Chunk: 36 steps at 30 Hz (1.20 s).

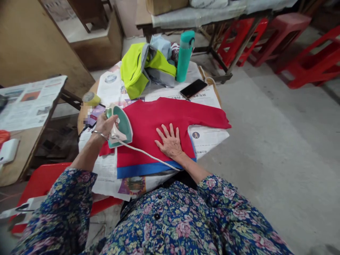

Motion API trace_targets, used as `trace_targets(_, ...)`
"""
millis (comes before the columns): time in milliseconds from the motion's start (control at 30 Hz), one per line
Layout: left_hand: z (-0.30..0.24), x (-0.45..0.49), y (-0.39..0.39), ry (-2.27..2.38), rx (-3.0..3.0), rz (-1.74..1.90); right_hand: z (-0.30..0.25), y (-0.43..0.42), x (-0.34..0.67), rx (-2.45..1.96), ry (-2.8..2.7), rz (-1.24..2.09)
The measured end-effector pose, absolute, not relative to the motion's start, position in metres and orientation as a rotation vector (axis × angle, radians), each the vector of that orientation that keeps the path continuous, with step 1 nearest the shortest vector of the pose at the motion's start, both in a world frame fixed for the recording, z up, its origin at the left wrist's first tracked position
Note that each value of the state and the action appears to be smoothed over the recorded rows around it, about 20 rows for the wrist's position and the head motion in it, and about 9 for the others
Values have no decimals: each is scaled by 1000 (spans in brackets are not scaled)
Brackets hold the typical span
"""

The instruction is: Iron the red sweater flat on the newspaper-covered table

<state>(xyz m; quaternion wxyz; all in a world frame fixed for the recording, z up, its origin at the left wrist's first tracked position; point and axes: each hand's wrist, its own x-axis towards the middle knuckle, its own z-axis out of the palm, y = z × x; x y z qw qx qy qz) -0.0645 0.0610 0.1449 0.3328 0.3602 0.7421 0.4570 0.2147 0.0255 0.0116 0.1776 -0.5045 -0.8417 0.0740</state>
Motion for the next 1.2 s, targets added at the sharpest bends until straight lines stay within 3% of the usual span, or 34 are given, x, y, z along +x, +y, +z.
trace_targets(633,172,-110,-82,2211,733,1210,14,29,213,-1435,-2412,212)
trace_targets(767,183,-97,-67,2114,828,1223,13,28,214,-1445,-2413,210)
trace_targets(1000,178,-68,26,1930,942,1152,12,27,215,-1417,-2388,221)
trace_targets(1200,171,-67,58,2022,871,1097,17,27,213,-1438,-2385,238)
